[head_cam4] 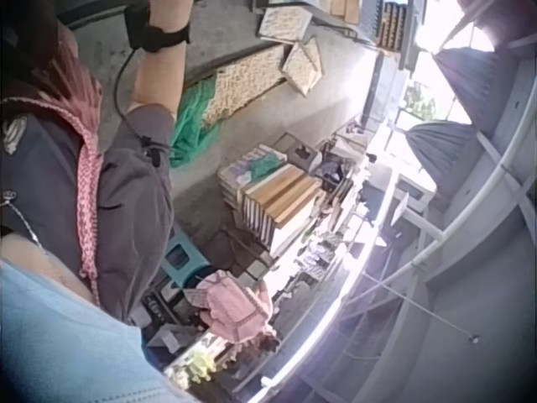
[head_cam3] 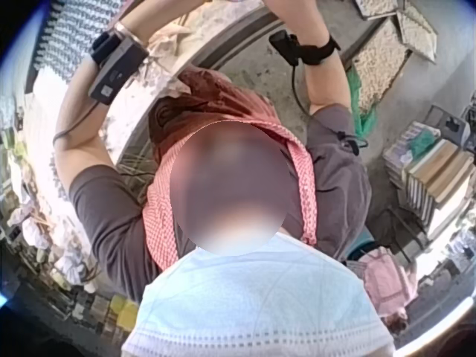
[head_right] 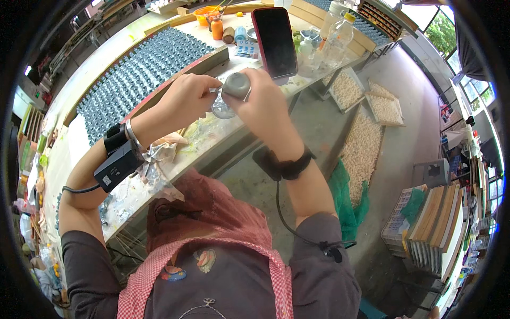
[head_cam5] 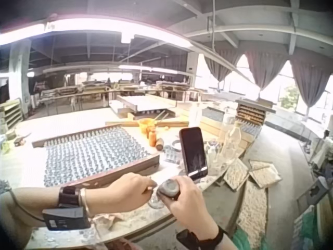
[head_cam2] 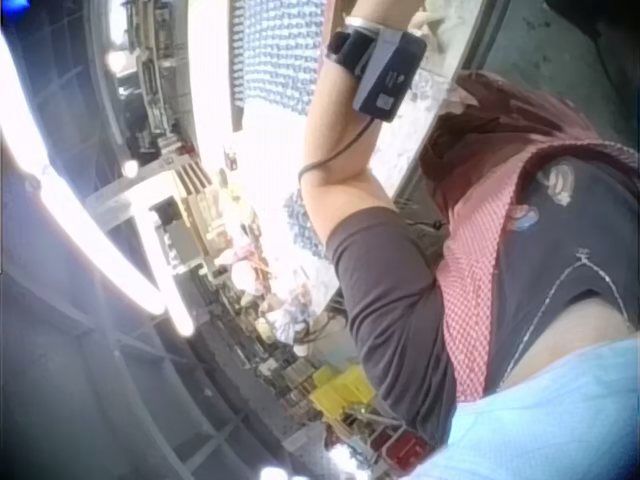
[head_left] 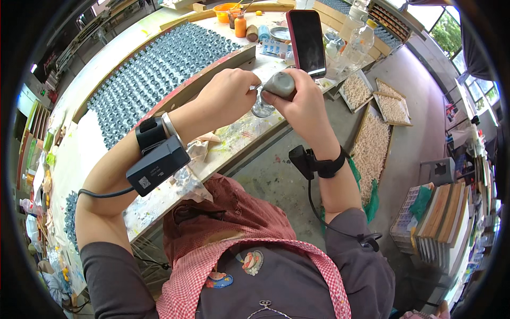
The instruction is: Apply adhesive to small silver-colored components and arrange them in a grid tray.
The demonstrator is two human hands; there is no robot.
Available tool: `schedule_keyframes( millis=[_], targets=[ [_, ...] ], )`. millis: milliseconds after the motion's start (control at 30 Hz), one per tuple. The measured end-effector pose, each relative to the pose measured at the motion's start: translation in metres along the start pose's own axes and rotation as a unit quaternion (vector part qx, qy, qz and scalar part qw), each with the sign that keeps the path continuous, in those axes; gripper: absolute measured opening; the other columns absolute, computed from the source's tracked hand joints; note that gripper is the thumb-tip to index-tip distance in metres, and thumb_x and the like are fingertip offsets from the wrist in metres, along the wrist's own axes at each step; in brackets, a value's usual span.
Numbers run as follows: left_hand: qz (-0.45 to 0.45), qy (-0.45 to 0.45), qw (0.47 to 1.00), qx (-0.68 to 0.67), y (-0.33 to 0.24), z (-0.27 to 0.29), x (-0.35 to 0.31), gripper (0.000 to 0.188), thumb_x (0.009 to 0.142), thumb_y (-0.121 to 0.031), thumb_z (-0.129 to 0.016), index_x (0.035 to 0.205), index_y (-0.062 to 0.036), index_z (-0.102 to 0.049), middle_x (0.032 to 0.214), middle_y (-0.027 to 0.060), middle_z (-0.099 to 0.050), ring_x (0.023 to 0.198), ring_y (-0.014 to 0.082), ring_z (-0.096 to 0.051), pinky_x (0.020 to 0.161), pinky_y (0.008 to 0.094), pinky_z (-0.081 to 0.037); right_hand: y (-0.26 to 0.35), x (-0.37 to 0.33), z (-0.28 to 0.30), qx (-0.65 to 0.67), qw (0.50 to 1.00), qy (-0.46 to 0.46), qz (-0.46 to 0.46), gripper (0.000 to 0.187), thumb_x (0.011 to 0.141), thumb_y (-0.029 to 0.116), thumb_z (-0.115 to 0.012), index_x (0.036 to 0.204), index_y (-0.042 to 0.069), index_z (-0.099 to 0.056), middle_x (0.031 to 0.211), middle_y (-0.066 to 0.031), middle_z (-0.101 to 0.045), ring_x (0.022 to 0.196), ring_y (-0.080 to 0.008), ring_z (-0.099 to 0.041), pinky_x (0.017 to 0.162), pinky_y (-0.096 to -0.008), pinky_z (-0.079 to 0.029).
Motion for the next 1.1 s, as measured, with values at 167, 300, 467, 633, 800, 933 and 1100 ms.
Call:
schedule_keyframes(
  millis=[167,300,467,633,800,933,1100],
  targets=[
    [0.009,-0.014,1.0,0.002,0.001,0.005,0.001,0.02,0.07,-0.007,-0.051,0.083,0.0037,-0.064,0.074,0.0237,-0.059,0.075,0.0372,-0.058,0.071,0.0429,-0.045,-0.005,0.003,-0.006,0.016,0.999,0.031,-0.02,0.037,0.066,0.018,-0.072,0.094,0.002,-0.054,0.092,-0.0144,-0.056,0.085,-0.0314,-0.056,0.072,-0.0365,-0.044],
    [0.024,-0.004,1.0,0.003,0.004,0.003,0.001,0.02,0.07,-0.006,-0.051,0.081,0.0037,-0.064,0.073,0.0235,-0.059,0.074,0.037,-0.058,0.07,0.0433,-0.045,-0.003,0.005,-0.003,0.008,1.0,0.027,-0.013,0.037,0.065,0.02,-0.073,0.092,0.002,-0.055,0.091,-0.0146,-0.057,0.084,-0.0312,-0.056,0.071,-0.0364,-0.044],
    [0.022,-0.029,0.999,-0.011,0.006,0.005,-0.001,0.019,0.069,-0.005,-0.051,0.08,0.0041,-0.064,0.071,0.0231,-0.059,0.073,0.0365,-0.059,0.069,0.0427,-0.045,-0.002,0.004,0.0,0.049,0.998,0.018,-0.042,0.036,0.065,0.019,-0.073,0.091,0.001,-0.056,0.089,-0.0147,-0.058,0.082,-0.0302,-0.057,0.069,-0.0354,-0.045],
    [0.024,-0.008,1.0,-0.015,0.005,0.006,0.001,0.02,0.07,-0.004,-0.051,0.082,0.0053,-0.063,0.067,0.0213,-0.06,0.065,0.0325,-0.061,0.063,0.0385,-0.048,-0.003,0.01,-0.002,0.033,0.999,0.037,-0.021,0.038,0.065,0.02,-0.074,0.093,0.001,-0.056,0.089,-0.0151,-0.058,0.082,-0.0302,-0.057,0.069,-0.0347,-0.045],
    [0.085,0.014,0.991,-0.106,0.021,0.002,0.006,0.018,0.074,-0.001,-0.048,0.081,0.0081,-0.061,0.059,0.0143,-0.059,0.049,0.0174,-0.06,0.045,0.0293,-0.048,-0.011,0.013,-0.001,0.032,0.999,0.025,-0.021,0.041,0.065,0.021,-0.075,0.094,-0.001,-0.056,0.089,-0.0151,-0.059,0.082,-0.0288,-0.058,0.072,-0.0334,-0.046],
    [0.165,-0.006,0.96,-0.226,0.044,0.004,0.01,0.017,0.076,0.0,-0.046,0.08,0.0077,-0.061,0.063,0.0118,-0.06,0.05,0.0171,-0.061,0.043,0.0268,-0.051,-0.011,0.012,0.022,0.122,0.989,-0.032,-0.077,0.039,0.067,0.019,-0.075,0.092,-0.002,-0.055,0.087,-0.0122,-0.06,0.076,-0.0164,-0.06,0.067,-0.0285,-0.048],
    [0.267,-0.025,0.869,-0.415,0.082,-0.001,0.006,0.016,0.078,-0.004,-0.05,0.086,0.0092,-0.056,0.067,0.016,-0.06,0.054,0.021,-0.061,0.048,0.0303,-0.054,-0.012,0.006,0.037,0.237,0.961,-0.098,-0.099,0.035,0.07,0.014,-0.073,0.095,-0.002,-0.053,0.083,-0.0064,-0.059,0.069,-0.011,-0.057,0.058,-0.0231,-0.047]
  ],
)
Point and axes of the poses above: each hand's wrist, its own x-axis towards the middle knuckle, its own z-axis out of the back of the hand, y = z × x, the point moved 10 cm from there along x, towards the middle knuckle
